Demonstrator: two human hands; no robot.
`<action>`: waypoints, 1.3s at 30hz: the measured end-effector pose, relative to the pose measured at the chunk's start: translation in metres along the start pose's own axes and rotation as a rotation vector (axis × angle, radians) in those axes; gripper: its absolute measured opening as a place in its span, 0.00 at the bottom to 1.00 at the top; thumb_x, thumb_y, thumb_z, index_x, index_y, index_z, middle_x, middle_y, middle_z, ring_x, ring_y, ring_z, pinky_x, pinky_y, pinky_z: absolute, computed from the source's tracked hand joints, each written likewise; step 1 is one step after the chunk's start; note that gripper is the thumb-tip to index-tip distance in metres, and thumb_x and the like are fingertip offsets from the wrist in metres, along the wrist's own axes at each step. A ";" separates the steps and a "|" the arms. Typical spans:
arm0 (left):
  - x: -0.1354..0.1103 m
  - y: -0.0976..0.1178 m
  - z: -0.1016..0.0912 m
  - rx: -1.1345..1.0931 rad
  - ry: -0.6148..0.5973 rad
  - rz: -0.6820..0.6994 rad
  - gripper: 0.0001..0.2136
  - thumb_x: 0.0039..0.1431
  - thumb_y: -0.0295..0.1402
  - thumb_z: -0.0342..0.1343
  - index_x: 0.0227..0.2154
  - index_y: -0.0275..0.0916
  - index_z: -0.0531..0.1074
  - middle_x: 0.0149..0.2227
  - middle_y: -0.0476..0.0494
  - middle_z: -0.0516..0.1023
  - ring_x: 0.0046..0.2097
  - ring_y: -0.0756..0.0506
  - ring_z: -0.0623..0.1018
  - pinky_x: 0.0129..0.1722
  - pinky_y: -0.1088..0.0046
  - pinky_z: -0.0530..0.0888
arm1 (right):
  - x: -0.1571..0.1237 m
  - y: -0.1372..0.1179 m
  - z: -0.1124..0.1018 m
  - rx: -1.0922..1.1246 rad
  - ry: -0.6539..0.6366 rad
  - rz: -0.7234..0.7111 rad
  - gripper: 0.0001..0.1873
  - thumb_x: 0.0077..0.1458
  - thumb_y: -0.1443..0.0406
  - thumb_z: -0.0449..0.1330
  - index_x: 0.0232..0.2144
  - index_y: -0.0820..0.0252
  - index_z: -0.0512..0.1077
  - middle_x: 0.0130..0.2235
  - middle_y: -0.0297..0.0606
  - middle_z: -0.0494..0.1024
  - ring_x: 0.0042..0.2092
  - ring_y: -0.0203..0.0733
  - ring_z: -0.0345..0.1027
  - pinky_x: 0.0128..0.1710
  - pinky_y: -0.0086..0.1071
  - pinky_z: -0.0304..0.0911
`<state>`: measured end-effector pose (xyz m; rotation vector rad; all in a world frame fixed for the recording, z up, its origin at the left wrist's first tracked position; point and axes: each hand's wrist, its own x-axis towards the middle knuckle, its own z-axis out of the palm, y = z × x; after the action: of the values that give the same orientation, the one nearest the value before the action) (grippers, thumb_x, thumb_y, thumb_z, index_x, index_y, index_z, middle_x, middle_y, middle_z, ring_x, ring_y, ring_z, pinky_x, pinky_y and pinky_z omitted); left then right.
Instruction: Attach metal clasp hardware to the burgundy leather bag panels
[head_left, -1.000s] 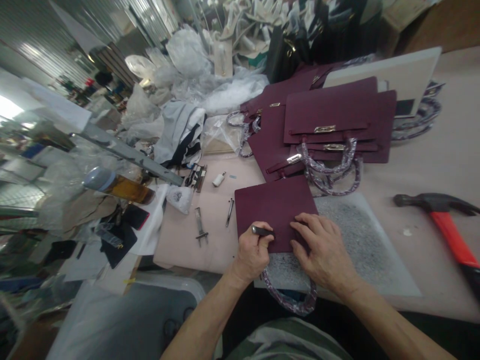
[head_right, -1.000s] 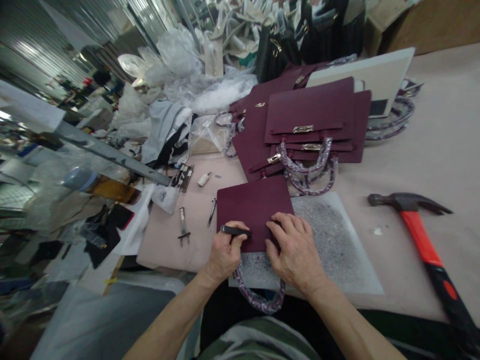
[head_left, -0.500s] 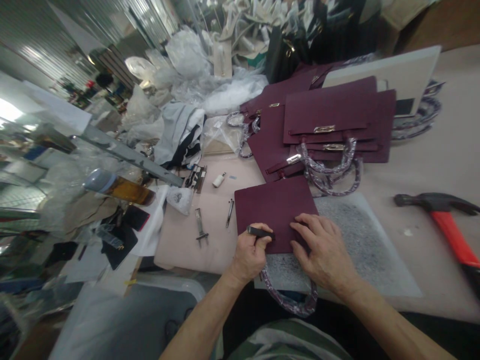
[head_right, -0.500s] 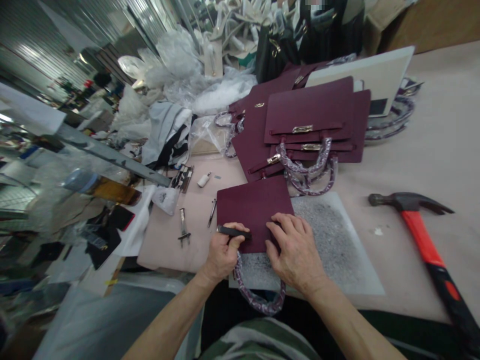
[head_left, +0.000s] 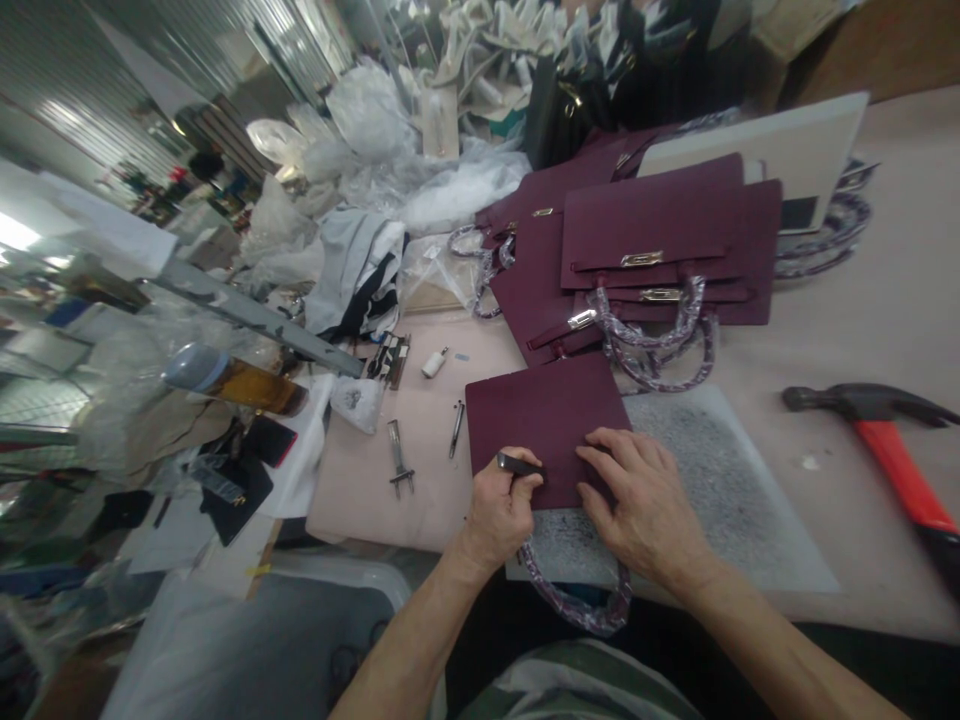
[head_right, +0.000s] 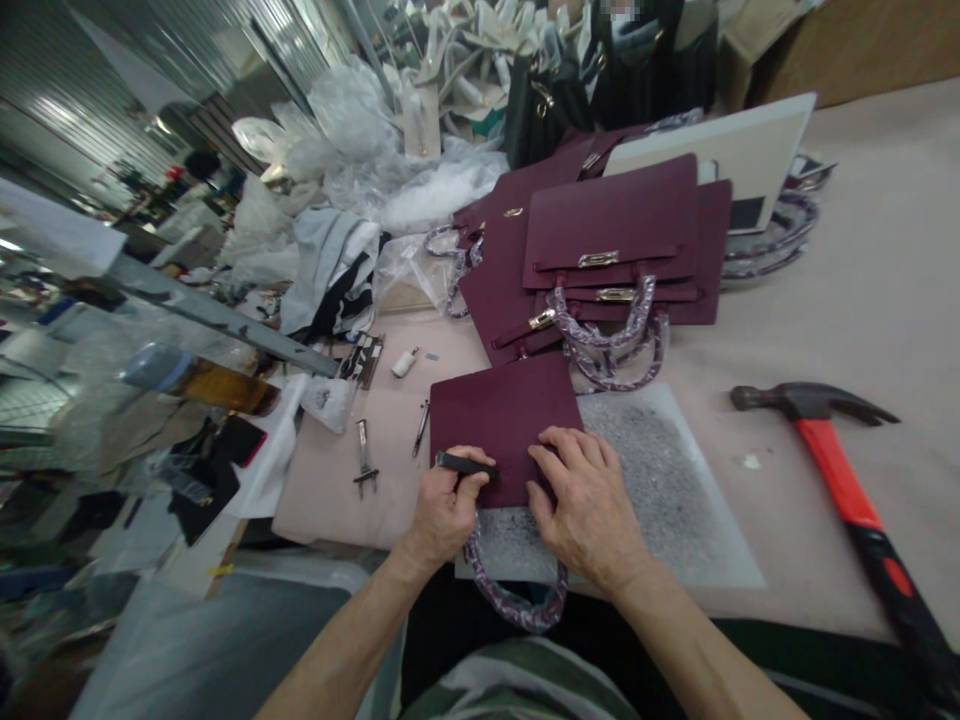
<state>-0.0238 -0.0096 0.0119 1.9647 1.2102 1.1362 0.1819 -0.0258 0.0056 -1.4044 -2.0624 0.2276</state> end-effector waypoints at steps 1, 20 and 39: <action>0.000 0.000 0.001 0.006 0.006 0.006 0.05 0.66 0.26 0.52 0.41 0.37 0.72 0.39 0.41 0.78 0.43 0.43 0.78 0.45 0.67 0.73 | 0.000 0.000 0.000 0.000 0.001 -0.001 0.14 0.64 0.64 0.56 0.50 0.62 0.72 0.54 0.47 0.70 0.56 0.58 0.60 0.58 0.55 0.55; 0.007 0.000 0.000 0.016 -0.076 0.009 0.05 0.64 0.25 0.52 0.38 0.37 0.72 0.37 0.43 0.77 0.40 0.44 0.76 0.43 0.70 0.71 | 0.000 0.000 0.002 0.005 0.014 -0.007 0.15 0.63 0.64 0.55 0.49 0.64 0.73 0.54 0.47 0.70 0.56 0.58 0.60 0.58 0.55 0.55; 0.006 -0.006 0.005 0.026 -0.012 0.095 0.06 0.64 0.25 0.52 0.41 0.37 0.71 0.38 0.42 0.77 0.41 0.44 0.77 0.45 0.69 0.73 | -0.002 0.001 0.003 -0.020 0.027 -0.021 0.15 0.63 0.64 0.55 0.49 0.63 0.73 0.54 0.47 0.70 0.55 0.58 0.61 0.57 0.54 0.55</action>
<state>-0.0212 -0.0017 0.0069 2.0647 1.1410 1.1589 0.1814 -0.0267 0.0016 -1.3893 -2.0615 0.1786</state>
